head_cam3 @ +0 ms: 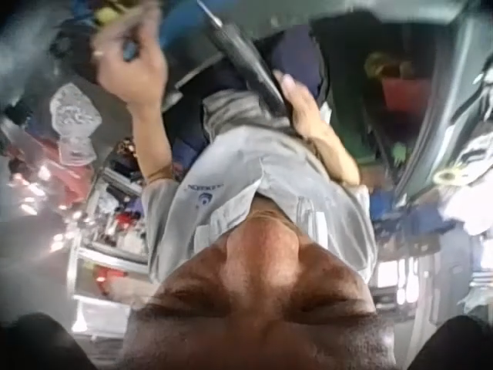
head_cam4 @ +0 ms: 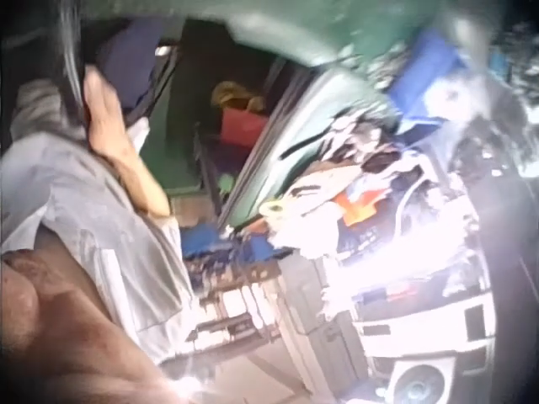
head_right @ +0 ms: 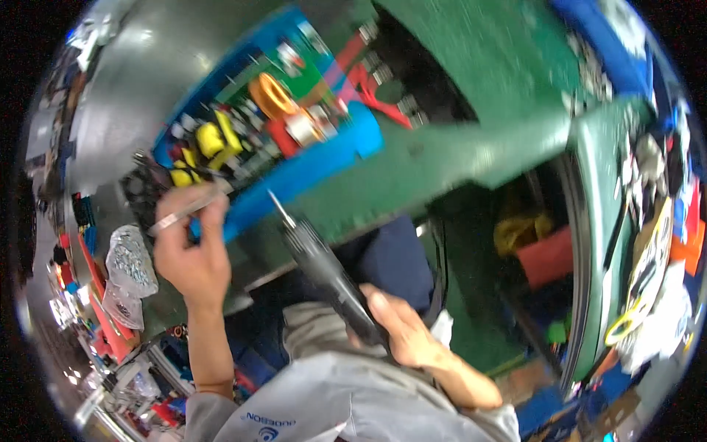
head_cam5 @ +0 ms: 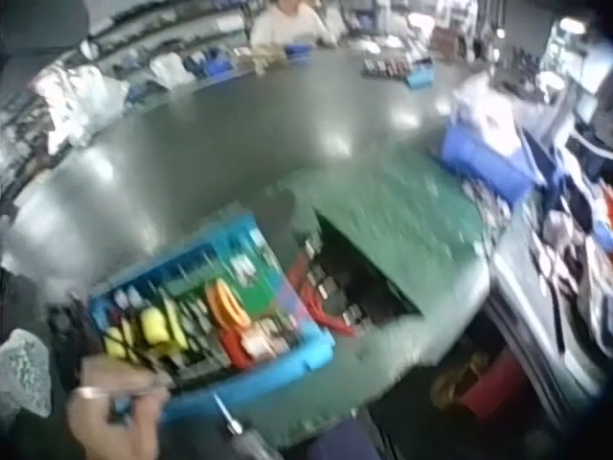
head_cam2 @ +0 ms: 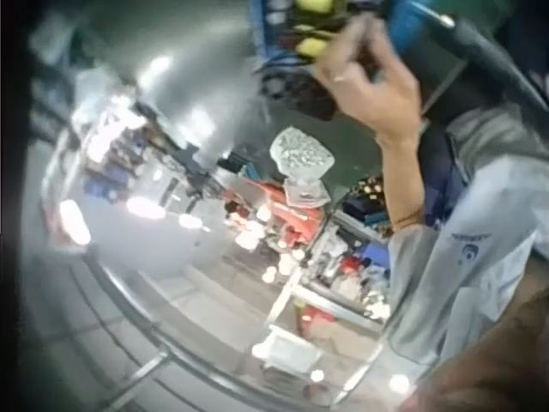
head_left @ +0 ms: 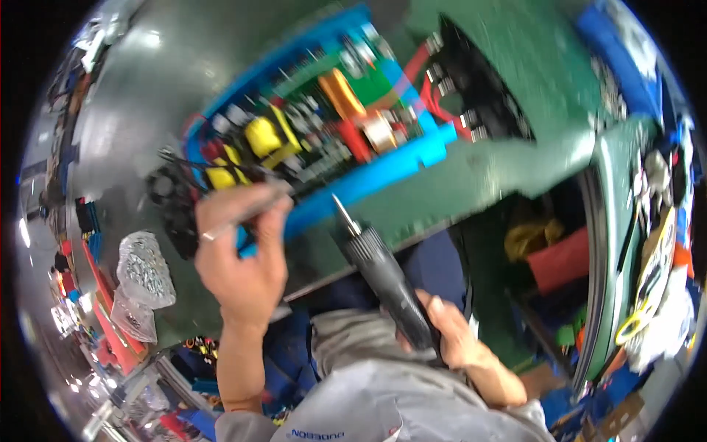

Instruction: Assembling power inverters by installing circuit boards and cooling fans into blue metal casings using an electric screwdriver.

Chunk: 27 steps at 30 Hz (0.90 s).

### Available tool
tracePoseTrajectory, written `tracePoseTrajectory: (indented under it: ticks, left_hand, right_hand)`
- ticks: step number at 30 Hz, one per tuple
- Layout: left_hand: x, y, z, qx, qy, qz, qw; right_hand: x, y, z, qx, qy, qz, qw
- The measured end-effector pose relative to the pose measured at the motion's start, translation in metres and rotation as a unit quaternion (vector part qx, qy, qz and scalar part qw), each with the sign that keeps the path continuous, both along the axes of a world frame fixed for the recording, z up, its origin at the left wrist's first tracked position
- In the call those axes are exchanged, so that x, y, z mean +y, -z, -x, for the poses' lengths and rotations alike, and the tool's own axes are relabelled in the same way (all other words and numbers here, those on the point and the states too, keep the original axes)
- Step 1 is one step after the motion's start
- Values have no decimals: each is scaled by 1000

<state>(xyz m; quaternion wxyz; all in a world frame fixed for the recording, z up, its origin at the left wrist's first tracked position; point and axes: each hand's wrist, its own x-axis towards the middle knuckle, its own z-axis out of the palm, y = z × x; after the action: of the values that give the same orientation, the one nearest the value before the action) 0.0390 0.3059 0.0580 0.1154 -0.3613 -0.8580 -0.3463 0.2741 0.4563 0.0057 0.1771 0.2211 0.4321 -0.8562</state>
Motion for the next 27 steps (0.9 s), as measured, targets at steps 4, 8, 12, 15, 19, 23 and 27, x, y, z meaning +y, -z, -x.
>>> tracePoseTrajectory:
  ticks: [4,8,12,15,19,23,27]
  left_hand:
    - [-4,1,-1,-23,32,-16,999]
    - [-9,-2,1,-22,51,-40,998]
    - [-11,-1,7,-20,53,-42,997]
    - [-11,-3,12,-36,65,-38,997]
    - [-14,-5,13,-45,81,-30,995]
    - [-14,-4,14,-42,96,-24,994]
    - [-14,-3,13,-37,90,-20,995]
  right_hand:
    - [-1,7,-11,-70,-2,207,976]
    - [-3,5,-17,-40,21,322,946]
    - [-3,5,-16,-53,35,385,921]
    - [-2,3,-10,-47,49,437,897]
    - [1,-9,-5,-84,80,494,862]
    - [1,-10,-7,-78,86,486,867]
    - [-2,-11,-6,-47,87,408,908]
